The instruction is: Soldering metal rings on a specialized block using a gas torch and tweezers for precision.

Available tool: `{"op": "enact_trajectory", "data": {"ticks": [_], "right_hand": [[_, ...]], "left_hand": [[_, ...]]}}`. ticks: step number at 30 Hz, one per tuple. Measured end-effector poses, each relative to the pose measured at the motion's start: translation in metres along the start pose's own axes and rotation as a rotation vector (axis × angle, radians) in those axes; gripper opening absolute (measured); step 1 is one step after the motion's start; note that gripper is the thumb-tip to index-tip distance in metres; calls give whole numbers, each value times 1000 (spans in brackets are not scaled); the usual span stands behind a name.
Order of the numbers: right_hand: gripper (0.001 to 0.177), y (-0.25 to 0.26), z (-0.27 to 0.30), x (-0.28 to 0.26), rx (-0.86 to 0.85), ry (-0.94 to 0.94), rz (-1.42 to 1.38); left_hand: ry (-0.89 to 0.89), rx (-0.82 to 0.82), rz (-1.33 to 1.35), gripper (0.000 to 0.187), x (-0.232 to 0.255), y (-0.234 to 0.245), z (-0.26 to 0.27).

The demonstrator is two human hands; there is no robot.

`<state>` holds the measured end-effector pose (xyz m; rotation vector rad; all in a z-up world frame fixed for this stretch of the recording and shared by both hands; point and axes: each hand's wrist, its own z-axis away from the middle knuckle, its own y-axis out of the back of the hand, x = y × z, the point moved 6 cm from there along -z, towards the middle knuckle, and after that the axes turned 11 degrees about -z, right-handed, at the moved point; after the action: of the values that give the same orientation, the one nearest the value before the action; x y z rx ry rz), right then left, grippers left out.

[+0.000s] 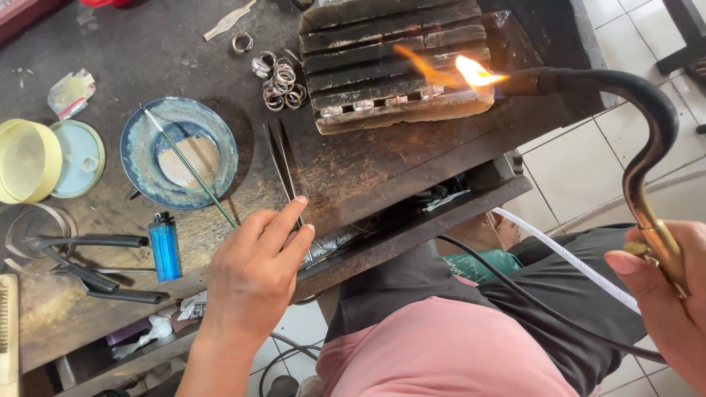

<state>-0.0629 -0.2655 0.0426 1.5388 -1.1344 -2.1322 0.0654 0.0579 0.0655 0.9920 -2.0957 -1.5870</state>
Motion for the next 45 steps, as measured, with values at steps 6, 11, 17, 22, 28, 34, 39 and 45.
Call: {"op": "enact_trajectory", "data": {"ticks": [6,11,17,22,28,34,39,45], "right_hand": [[26,-3,-1,0,-22,-26,-61],[26,-5,-4,-3,-14,23,12],[28,2,-10,-6,10,106,108],[25,1,-13,-15,-26,95,102],[27,1,-14,-21,-51,88,138],[23,2,-9,-34,-50,139,167],[28,5,-3,13,17,96,174],[28,-4,-4,-28,-47,66,169]], "left_hand": [[-122,121,118,14,4,18,-8],[-66,250,350,12,9,32,-3],[366,502,471,12,-9,34,15],[449,495,387,11,-17,29,5],[497,451,396,16,-11,9,18],[603,567,979,16,37,-14,4],[506,592,924,14,52,-20,-6],[394,620,861,16,54,-14,-7]]}}
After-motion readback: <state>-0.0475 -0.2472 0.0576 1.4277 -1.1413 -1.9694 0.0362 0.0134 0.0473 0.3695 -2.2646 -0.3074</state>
